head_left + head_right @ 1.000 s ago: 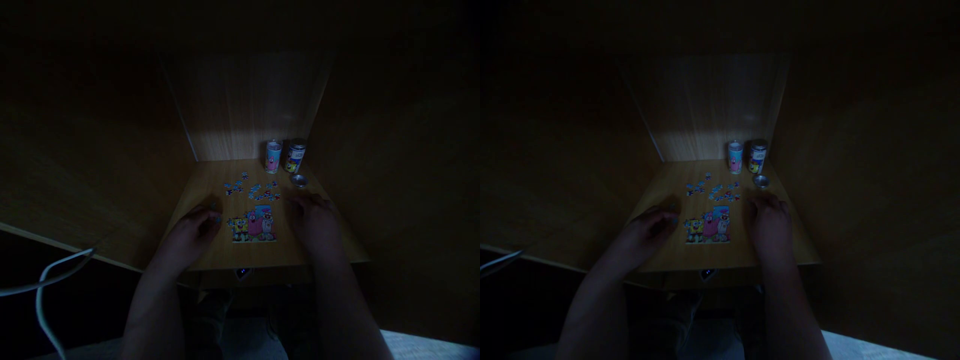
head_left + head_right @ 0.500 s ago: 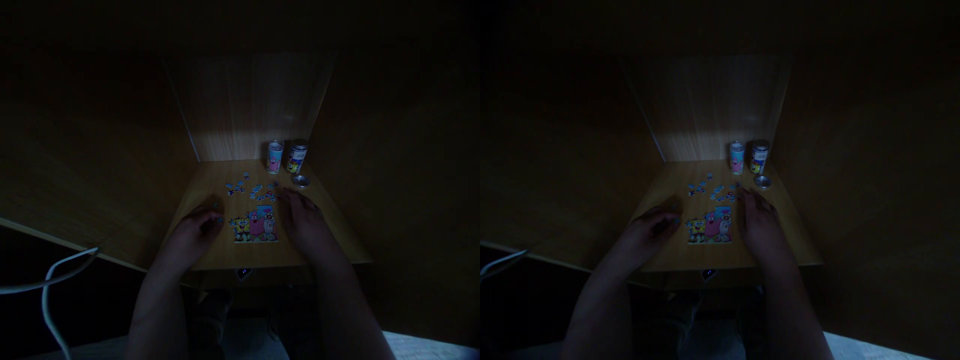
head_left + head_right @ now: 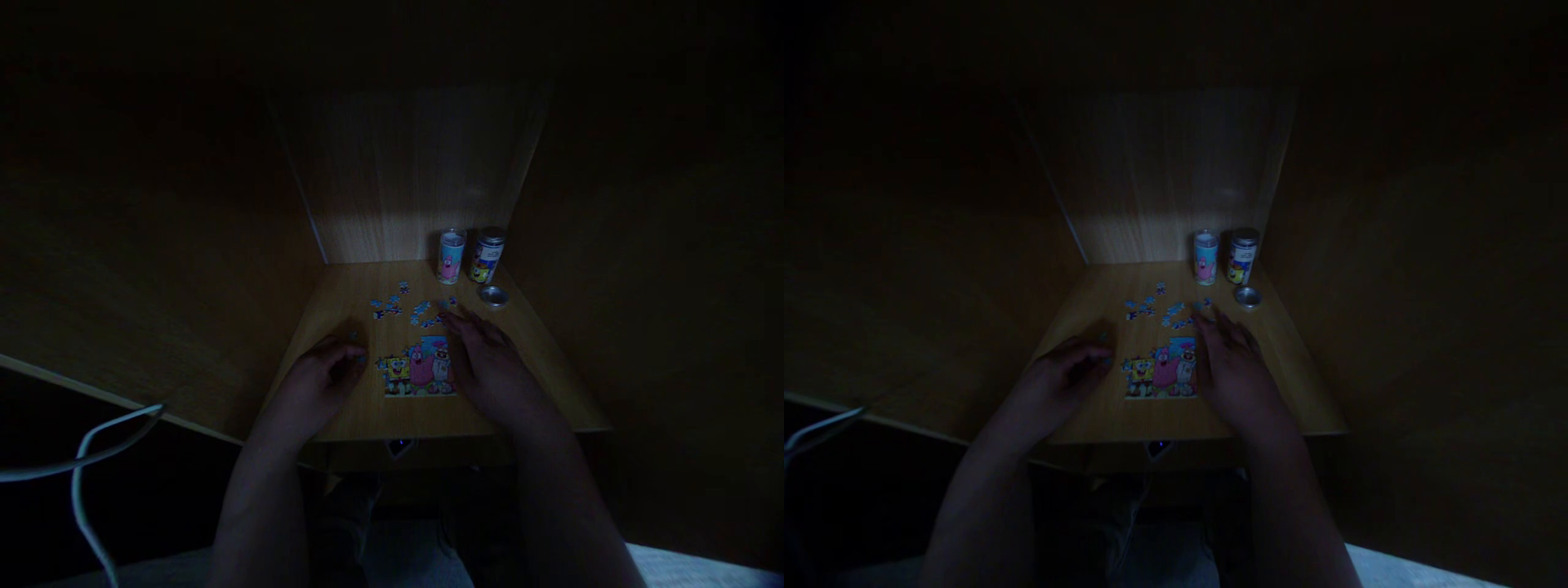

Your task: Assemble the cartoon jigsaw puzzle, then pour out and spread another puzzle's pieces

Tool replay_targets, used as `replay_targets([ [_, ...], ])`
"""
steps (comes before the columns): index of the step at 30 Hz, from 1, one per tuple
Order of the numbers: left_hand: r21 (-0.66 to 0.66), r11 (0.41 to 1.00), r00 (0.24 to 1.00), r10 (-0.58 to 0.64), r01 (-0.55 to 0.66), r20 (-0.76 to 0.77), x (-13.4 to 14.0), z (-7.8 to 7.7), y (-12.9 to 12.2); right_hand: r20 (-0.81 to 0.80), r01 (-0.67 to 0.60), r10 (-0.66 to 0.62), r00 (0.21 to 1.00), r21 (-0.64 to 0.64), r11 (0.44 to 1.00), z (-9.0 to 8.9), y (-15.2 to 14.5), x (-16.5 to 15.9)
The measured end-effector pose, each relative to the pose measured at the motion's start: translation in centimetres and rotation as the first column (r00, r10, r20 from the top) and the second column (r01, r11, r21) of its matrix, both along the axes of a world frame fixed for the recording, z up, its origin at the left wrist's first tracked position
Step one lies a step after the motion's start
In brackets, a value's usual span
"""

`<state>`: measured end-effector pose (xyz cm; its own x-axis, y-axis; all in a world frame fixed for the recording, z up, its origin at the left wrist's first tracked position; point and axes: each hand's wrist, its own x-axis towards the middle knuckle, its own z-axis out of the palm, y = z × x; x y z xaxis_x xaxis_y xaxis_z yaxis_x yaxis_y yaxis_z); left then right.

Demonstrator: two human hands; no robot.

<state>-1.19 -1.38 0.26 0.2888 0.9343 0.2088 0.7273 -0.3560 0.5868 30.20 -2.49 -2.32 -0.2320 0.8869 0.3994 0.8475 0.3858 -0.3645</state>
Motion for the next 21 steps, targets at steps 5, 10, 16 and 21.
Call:
replay_targets([
  [5,0.014,1.0,1.0,0.007,-0.007,-0.012,0.02,0.03,-0.07,-0.087,0.025,-0.022,0.996,0.034,0.999,0.24,0.36,-0.01],
  [10,0.011,1.0,1.0,0.016,-0.016,-0.009,0.21,0.17,-0.15,-0.076,0.051,-0.047,0.996,0.053,0.997,0.6,0.41,0.12],
  [16,0.027,1.0,1.0,0.015,-0.015,-0.018,0.16,0.05,-0.02,-0.058,0.082,-0.078,0.995,0.067,0.994,0.3,0.43,0.22],
  [21,0.031,0.999,1.0,0.022,-0.021,-0.004,0.23,0.04,-0.03,-0.02,0.116,-0.115,0.993,0.058,0.992,-0.11,0.68,0.46],
])
